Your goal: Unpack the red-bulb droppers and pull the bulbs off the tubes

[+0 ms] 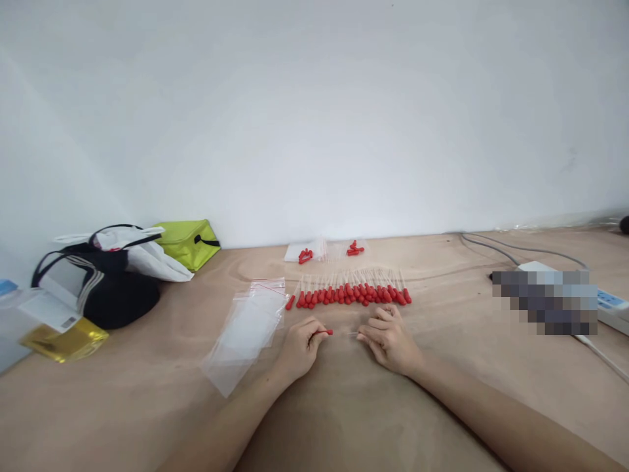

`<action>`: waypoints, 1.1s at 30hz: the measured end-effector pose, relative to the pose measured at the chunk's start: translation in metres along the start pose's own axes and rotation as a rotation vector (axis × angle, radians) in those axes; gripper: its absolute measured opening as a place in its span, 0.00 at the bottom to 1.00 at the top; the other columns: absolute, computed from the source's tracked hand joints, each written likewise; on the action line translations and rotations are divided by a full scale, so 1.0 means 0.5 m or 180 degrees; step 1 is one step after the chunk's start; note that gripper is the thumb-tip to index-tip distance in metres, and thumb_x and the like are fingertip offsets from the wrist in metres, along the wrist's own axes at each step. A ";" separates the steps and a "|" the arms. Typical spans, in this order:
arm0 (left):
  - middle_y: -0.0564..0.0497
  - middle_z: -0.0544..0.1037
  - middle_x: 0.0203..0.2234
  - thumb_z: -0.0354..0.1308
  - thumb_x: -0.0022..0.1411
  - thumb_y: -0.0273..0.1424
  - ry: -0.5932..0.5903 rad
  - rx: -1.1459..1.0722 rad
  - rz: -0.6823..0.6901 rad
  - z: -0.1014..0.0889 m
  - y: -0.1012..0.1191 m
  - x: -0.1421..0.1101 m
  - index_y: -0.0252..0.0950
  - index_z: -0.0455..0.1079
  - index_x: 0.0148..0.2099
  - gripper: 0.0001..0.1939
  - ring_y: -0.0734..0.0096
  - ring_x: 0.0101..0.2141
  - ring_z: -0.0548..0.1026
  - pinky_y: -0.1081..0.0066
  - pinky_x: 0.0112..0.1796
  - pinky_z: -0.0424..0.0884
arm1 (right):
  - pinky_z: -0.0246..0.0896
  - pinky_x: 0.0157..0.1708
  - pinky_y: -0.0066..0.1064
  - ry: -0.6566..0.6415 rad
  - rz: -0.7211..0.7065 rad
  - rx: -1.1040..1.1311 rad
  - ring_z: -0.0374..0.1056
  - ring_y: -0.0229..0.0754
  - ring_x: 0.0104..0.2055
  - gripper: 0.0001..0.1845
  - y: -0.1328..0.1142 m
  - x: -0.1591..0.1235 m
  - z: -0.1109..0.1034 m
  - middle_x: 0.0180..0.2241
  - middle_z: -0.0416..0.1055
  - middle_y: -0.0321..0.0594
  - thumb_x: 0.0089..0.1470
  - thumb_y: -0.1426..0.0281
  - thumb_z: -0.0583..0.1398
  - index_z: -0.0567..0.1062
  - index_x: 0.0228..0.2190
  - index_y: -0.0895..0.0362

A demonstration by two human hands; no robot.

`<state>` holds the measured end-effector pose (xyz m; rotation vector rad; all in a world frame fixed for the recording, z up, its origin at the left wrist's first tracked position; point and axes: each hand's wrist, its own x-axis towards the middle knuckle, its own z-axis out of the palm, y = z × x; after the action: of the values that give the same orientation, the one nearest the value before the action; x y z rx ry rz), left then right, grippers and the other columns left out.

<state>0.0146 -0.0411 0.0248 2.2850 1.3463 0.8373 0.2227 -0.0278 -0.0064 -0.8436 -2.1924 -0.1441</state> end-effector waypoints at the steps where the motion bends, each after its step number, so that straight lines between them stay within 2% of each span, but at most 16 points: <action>1: 0.53 0.71 0.25 0.48 0.57 0.27 0.0074 -0.0010 0.0013 0.000 -0.003 0.000 0.35 0.67 0.27 0.09 0.73 0.28 0.70 0.73 0.31 0.65 | 0.43 0.35 0.33 0.0013 0.0049 0.0016 0.56 0.36 0.27 0.13 0.003 -0.002 -0.001 0.18 0.65 0.35 0.55 0.69 0.52 0.73 0.25 0.56; 6: 0.50 0.69 0.30 0.48 0.58 0.29 0.0773 0.0146 -0.0039 0.009 -0.033 -0.004 0.37 0.69 0.37 0.09 0.73 0.30 0.70 0.73 0.28 0.67 | 0.43 0.33 0.31 0.0233 0.0235 0.0153 0.61 0.33 0.26 0.10 0.006 -0.004 0.005 0.25 0.72 0.35 0.55 0.66 0.53 0.74 0.31 0.54; 11: 0.49 0.69 0.31 0.49 0.54 0.25 0.0986 0.0556 -0.0302 0.020 -0.057 -0.008 0.35 0.65 0.40 0.10 0.71 0.29 0.70 0.70 0.29 0.68 | 0.42 0.30 0.29 -0.0036 0.0463 -0.0068 0.61 0.34 0.26 0.14 0.005 -0.001 0.008 0.24 0.69 0.35 0.56 0.73 0.48 0.70 0.40 0.55; 14: 0.51 0.68 0.29 0.49 0.54 0.25 0.0922 0.0710 -0.0218 0.022 -0.051 -0.009 0.36 0.63 0.35 0.05 0.71 0.29 0.69 0.70 0.29 0.68 | 0.42 0.29 0.29 -0.0026 0.0514 -0.0327 0.59 0.36 0.25 0.13 0.009 -0.001 0.013 0.22 0.67 0.36 0.55 0.75 0.47 0.71 0.34 0.58; 17: 0.52 0.67 0.27 0.49 0.55 0.25 0.0773 0.0727 -0.0090 0.018 -0.037 -0.008 0.37 0.62 0.31 0.03 0.72 0.27 0.69 0.72 0.28 0.68 | 0.43 0.29 0.30 0.0062 0.0357 -0.0581 0.59 0.36 0.25 0.13 0.013 0.000 0.021 0.21 0.66 0.37 0.54 0.76 0.47 0.71 0.28 0.59; 22: 0.53 0.67 0.28 0.53 0.53 0.28 0.0558 0.0579 -0.0153 0.013 -0.020 -0.009 0.37 0.63 0.33 0.03 0.75 0.24 0.68 0.74 0.26 0.68 | 0.45 0.33 0.31 -0.0016 0.0068 -0.0567 0.61 0.37 0.29 0.11 0.005 0.005 0.024 0.25 0.69 0.39 0.55 0.74 0.49 0.72 0.32 0.59; 28: 0.52 0.69 0.30 0.56 0.51 0.30 0.0537 0.0434 -0.0236 0.017 -0.020 -0.012 0.37 0.63 0.37 0.09 0.74 0.26 0.69 0.73 0.26 0.69 | 0.48 0.35 0.33 -0.0415 0.0325 -0.0316 0.61 0.40 0.32 0.12 -0.010 0.009 0.010 0.27 0.69 0.39 0.52 0.64 0.55 0.72 0.34 0.58; 33: 0.52 0.70 0.30 0.56 0.51 0.33 0.0571 0.0402 -0.0205 0.019 -0.021 -0.011 0.37 0.63 0.37 0.10 0.73 0.28 0.69 0.72 0.28 0.68 | 0.49 0.38 0.36 -0.0525 0.0363 -0.0248 0.62 0.43 0.36 0.16 -0.008 0.011 0.007 0.31 0.70 0.42 0.49 0.58 0.56 0.72 0.35 0.57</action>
<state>0.0117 -0.0411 0.0097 2.2915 1.5834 0.9813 0.2155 -0.0270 -0.0043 -1.0549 -2.2968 -0.1076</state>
